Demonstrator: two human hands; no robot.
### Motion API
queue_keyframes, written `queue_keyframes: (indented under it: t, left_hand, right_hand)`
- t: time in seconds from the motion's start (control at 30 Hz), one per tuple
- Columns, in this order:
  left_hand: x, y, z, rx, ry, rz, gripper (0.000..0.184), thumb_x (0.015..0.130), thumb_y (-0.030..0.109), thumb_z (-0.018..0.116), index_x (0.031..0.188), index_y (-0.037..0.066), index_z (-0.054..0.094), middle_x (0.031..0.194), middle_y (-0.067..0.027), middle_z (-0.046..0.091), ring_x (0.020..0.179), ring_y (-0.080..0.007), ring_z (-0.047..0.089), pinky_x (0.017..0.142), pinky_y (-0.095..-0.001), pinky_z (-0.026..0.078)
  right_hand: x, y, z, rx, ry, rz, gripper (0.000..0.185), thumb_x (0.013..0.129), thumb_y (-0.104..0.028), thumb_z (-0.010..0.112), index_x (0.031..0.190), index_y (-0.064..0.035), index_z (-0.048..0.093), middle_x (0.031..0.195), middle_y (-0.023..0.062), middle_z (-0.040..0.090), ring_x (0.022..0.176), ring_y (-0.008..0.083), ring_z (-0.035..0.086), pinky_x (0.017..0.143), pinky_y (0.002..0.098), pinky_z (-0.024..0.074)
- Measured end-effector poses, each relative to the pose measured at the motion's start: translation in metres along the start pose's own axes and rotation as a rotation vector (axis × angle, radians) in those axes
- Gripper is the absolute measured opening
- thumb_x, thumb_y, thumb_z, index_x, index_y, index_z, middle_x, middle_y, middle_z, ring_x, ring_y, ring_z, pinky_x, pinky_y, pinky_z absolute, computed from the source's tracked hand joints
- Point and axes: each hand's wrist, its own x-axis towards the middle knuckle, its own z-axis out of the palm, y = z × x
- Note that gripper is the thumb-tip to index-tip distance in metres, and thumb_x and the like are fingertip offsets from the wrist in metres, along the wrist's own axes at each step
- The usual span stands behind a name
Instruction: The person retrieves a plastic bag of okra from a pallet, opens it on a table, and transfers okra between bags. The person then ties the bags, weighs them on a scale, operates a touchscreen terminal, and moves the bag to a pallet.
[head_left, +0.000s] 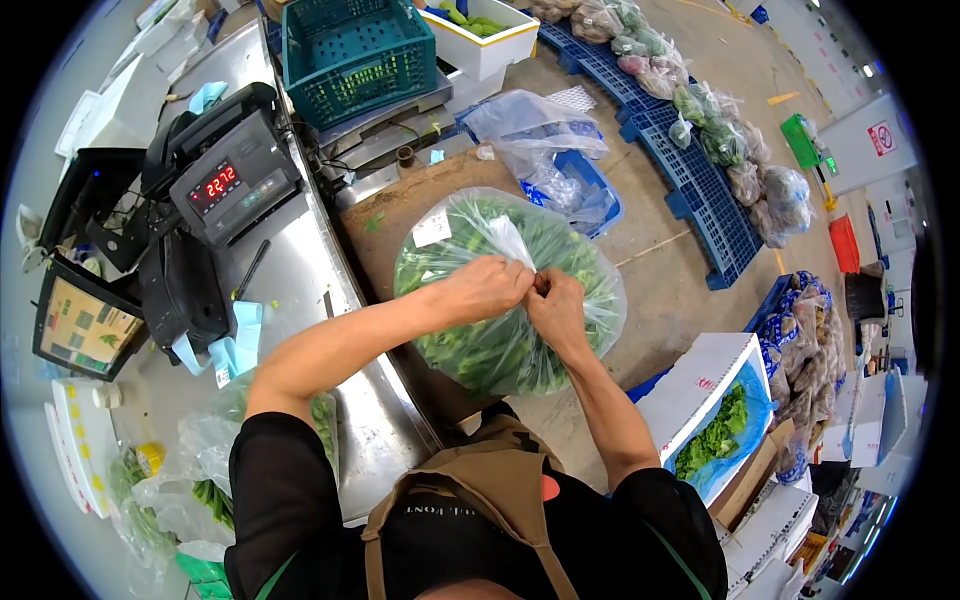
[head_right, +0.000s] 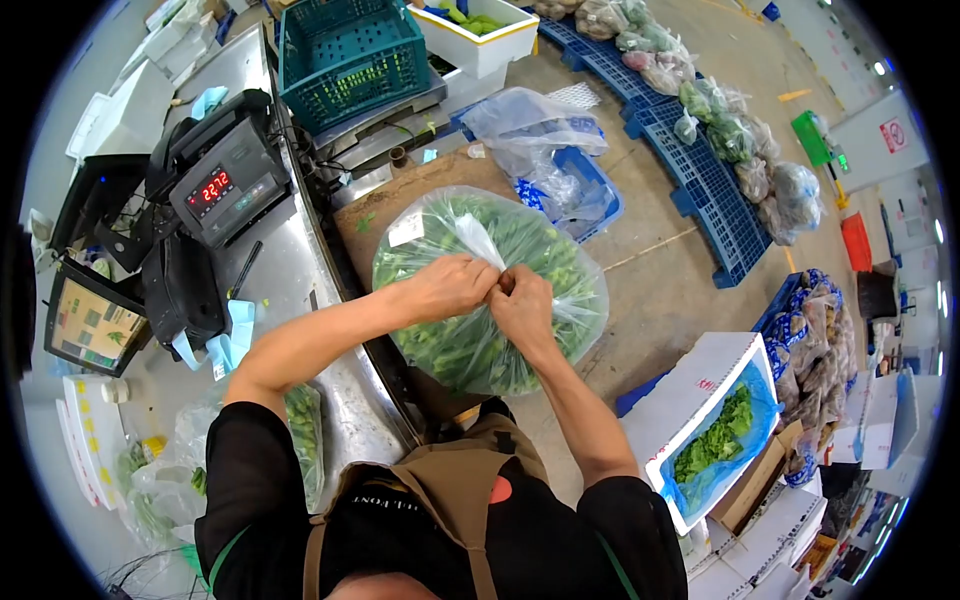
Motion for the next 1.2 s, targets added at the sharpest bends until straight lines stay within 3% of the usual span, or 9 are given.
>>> queue_keyframes:
  t: [0.2,0.3,0.5,0.7,0.8,0.83,1.0,1.1,1.2]
  left_hand:
    - [-0.007,0.007,0.008,-0.265,0.222,-0.28,0.016,0.072,0.007,0.066,0.083,0.001,0.055,0.068,-0.0126,0.056,0.062,-0.0303,0.061,0.055,-0.0396,0.048]
    - [-0.009,0.017,-0.004,-0.657,0.23,-0.584,0.015,0.071,0.002,0.066,0.081,0.002,0.055,0.066,-0.0124,0.056,0.06,-0.0312,0.059,0.054,-0.0392,0.048]
    - [-0.01,0.013,0.001,-0.442,0.346,-0.292,0.017,0.071,0.0,0.066,0.084,0.002,0.056,0.069,-0.0135,0.057,0.061,-0.0319,0.059,0.053,-0.0389,0.047]
    - [-0.014,0.013,0.002,-0.476,0.267,-0.279,0.017,0.071,-0.002,0.065,0.086,0.002,0.057,0.073,-0.0138,0.059,0.065,-0.031,0.061,0.055,-0.0384,0.048]
    - [-0.009,0.017,-0.003,-0.675,0.229,-0.362,0.019,0.071,-0.002,0.064,0.089,0.002,0.059,0.075,-0.0126,0.061,0.066,-0.0302,0.062,0.055,-0.0379,0.049]
    - [-0.007,0.022,-0.007,-0.624,0.242,-0.317,0.019,0.072,-0.001,0.064,0.089,0.003,0.06,0.076,-0.013,0.061,0.067,-0.0311,0.062,0.056,-0.0384,0.049]
    - [-0.006,0.019,-0.009,-0.299,0.219,-0.162,0.019,0.073,-0.001,0.064,0.092,0.002,0.065,0.073,-0.0098,0.063,0.063,-0.0296,0.061,0.057,-0.0353,0.051]
    - [-0.006,0.016,-0.01,-0.414,0.32,-0.248,0.013,0.076,0.002,0.064,0.089,-0.001,0.067,0.071,-0.0077,0.065,0.058,-0.0218,0.062,0.054,-0.0313,0.05]
    - [-0.02,-0.001,-0.018,-0.849,0.251,-0.958,0.012,0.079,0.006,0.064,0.088,-0.002,0.067,0.069,-0.0057,0.066,0.057,-0.0109,0.06,0.052,-0.0267,0.047]
  right_hand:
    - [0.003,-0.002,0.0,-0.034,-0.011,-0.006,0.015,0.069,-0.01,0.063,0.07,0.0037,0.057,0.057,0.0176,0.056,0.052,0.0321,0.057,0.053,0.0386,0.0453]
    - [0.003,-0.002,-0.006,0.069,-0.103,0.044,0.014,0.07,-0.009,0.062,0.072,0.0038,0.058,0.059,0.0174,0.057,0.053,0.0303,0.058,0.054,0.0372,0.0458]
    - [-0.008,-0.014,-0.008,0.059,-0.009,-0.203,0.012,0.071,-0.007,0.062,0.075,0.0033,0.057,0.063,0.0173,0.059,0.056,0.0316,0.06,0.054,0.0384,0.0471]
    - [0.005,0.009,-0.006,-0.21,-0.131,-0.277,0.009,0.076,-0.004,0.058,0.076,0.0047,0.057,0.064,0.0113,0.059,0.048,0.0175,0.052,0.047,0.0321,0.0418]
    - [0.012,0.002,-0.028,0.453,-0.369,0.443,0.012,0.076,-0.006,0.06,0.069,0.0028,0.057,0.058,0.0077,0.053,0.045,0.0161,0.047,0.043,0.0303,0.0366]
    - [0.01,-0.002,-0.031,0.607,-0.357,0.514,0.014,0.078,-0.007,0.058,0.067,0.0016,0.056,0.061,0.0039,0.049,0.047,0.0087,0.04,0.041,0.0259,0.0294]
    - [0.008,-0.014,-0.027,0.626,-0.311,0.591,0.013,0.078,-0.006,0.058,0.067,0.0017,0.056,0.061,0.0044,0.05,0.046,0.0092,0.039,0.041,0.0262,0.0285]
    - [0.005,-0.009,-0.03,0.629,-0.362,0.539,0.011,0.078,-0.005,0.058,0.07,0.0021,0.057,0.06,0.0038,0.049,0.046,0.009,0.04,0.041,0.0262,0.0291]
    - [-0.008,0.008,-0.038,0.527,-0.293,0.411,0.01,0.079,-0.005,0.057,0.074,0.0032,0.059,0.06,0.0028,0.051,0.047,0.0084,0.041,0.042,0.0265,0.0312]
